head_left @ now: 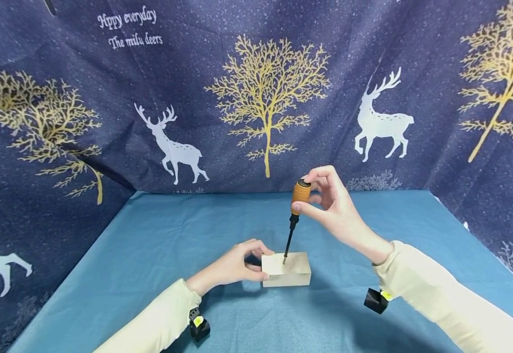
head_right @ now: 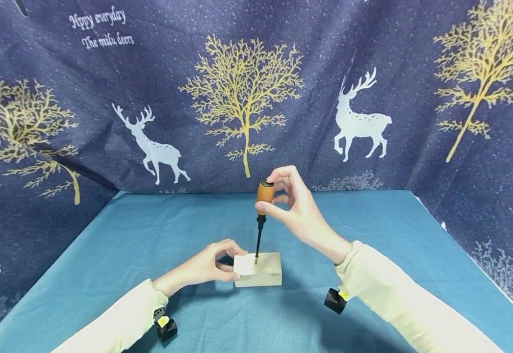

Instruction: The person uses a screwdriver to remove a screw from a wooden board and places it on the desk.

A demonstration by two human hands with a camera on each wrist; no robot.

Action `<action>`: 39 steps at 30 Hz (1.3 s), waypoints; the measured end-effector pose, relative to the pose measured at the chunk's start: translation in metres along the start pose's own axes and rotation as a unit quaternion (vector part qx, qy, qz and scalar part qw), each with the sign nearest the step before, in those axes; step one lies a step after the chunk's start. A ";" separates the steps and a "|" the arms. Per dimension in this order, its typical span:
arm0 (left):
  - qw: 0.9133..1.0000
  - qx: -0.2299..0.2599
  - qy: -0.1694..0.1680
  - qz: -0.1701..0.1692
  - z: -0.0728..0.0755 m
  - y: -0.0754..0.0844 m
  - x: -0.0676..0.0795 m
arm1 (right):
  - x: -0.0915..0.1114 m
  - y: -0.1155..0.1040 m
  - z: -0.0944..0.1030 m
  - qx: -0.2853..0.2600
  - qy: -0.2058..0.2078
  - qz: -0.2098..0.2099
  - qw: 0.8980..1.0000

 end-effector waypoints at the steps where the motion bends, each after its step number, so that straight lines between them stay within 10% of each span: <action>1: 1.000 0.001 0.000 0.001 0.000 0.000 0.000 | 0.000 0.000 0.001 -0.002 0.003 0.000 1.000; 39: 1.000 -0.020 0.000 -0.015 0.000 0.001 0.000 | 0.004 0.002 0.005 0.002 0.019 0.000 1.000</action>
Point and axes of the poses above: each hand's wrist, its own x-axis away from the middle knuckle, its own z-axis out of the back of the hand, y = z × x, the point moved 6 cm from there along -x, towards the middle knuckle, and after that the axes turned 15 degrees about -z, right-handed, at the moved point
